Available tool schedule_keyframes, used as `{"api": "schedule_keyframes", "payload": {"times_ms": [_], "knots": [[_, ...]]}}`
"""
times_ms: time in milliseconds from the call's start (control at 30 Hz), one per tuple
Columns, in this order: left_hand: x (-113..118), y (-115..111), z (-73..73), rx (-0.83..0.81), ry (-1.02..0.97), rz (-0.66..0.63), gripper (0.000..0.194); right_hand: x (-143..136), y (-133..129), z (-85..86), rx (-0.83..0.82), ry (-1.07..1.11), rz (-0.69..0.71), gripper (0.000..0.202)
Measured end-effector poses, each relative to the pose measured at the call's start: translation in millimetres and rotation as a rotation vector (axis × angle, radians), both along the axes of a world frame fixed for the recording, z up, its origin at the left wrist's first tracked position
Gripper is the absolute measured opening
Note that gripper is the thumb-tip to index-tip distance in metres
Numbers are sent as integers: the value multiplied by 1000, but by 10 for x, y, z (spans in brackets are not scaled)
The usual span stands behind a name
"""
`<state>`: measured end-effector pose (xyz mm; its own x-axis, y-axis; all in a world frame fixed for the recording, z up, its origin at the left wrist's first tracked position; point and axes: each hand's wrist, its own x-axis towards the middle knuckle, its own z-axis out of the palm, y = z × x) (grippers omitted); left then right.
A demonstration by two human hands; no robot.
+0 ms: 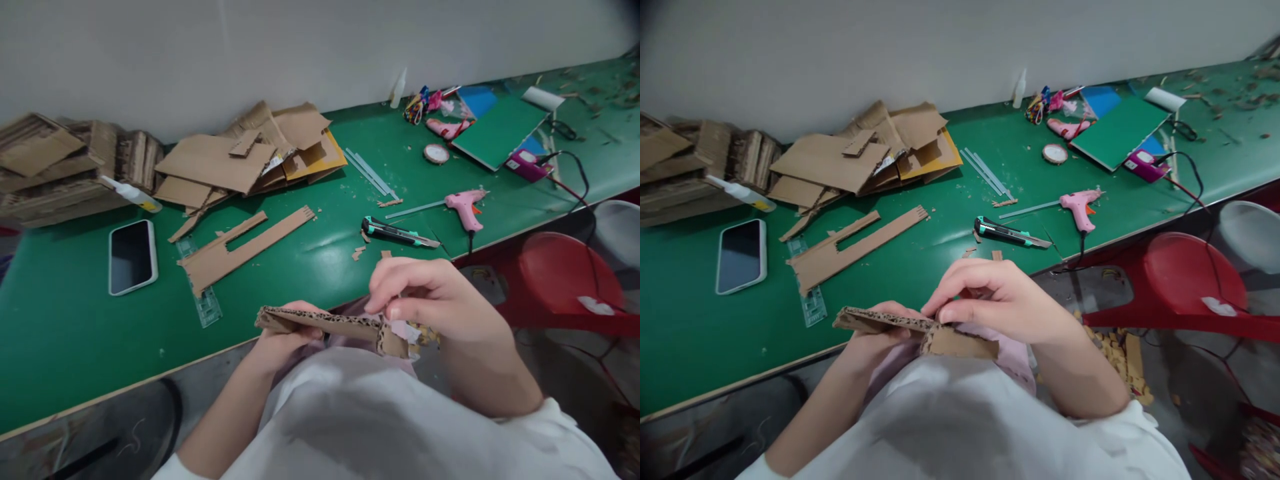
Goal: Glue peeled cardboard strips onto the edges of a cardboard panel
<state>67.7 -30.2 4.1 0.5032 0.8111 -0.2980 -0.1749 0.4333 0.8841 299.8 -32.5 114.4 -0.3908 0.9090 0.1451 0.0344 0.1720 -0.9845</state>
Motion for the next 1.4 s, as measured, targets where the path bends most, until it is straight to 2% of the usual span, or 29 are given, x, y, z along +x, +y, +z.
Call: {"api": "schedule_keyframes", "payload": {"times_ms": [133, 333, 467, 667, 867, 1133, 1267, 1400], "knots": [[26, 6, 14, -68, -79, -39, 19, -63, -24, -28, -88, 91, -17, 8], [97, -33, 86, -62, -204, 13, 10, -190, -92, -50, -238, 266, -61, 6], [129, -61, 109, -86, -244, 19, 10, -247, -117, -64, -263, 360, -26, 6], [147, -90, 105, -141, -181, 41, 13, -277, -108, -74, -290, 424, 16, 5], [164, -11, 83, -83, -172, -46, 17, -295, -109, -106, -318, 460, 43, 5], [174, -20, 137, -95, -195, -63, 15, -308, -114, -109, -340, 489, 78, 5], [194, -32, 211, -118, -219, -19, 14, -321, -136, -109, -346, 480, 52, 7], [180, -19, 158, -113, -337, -97, 24, -345, -154, -123, -341, 509, -41, 9]]}}
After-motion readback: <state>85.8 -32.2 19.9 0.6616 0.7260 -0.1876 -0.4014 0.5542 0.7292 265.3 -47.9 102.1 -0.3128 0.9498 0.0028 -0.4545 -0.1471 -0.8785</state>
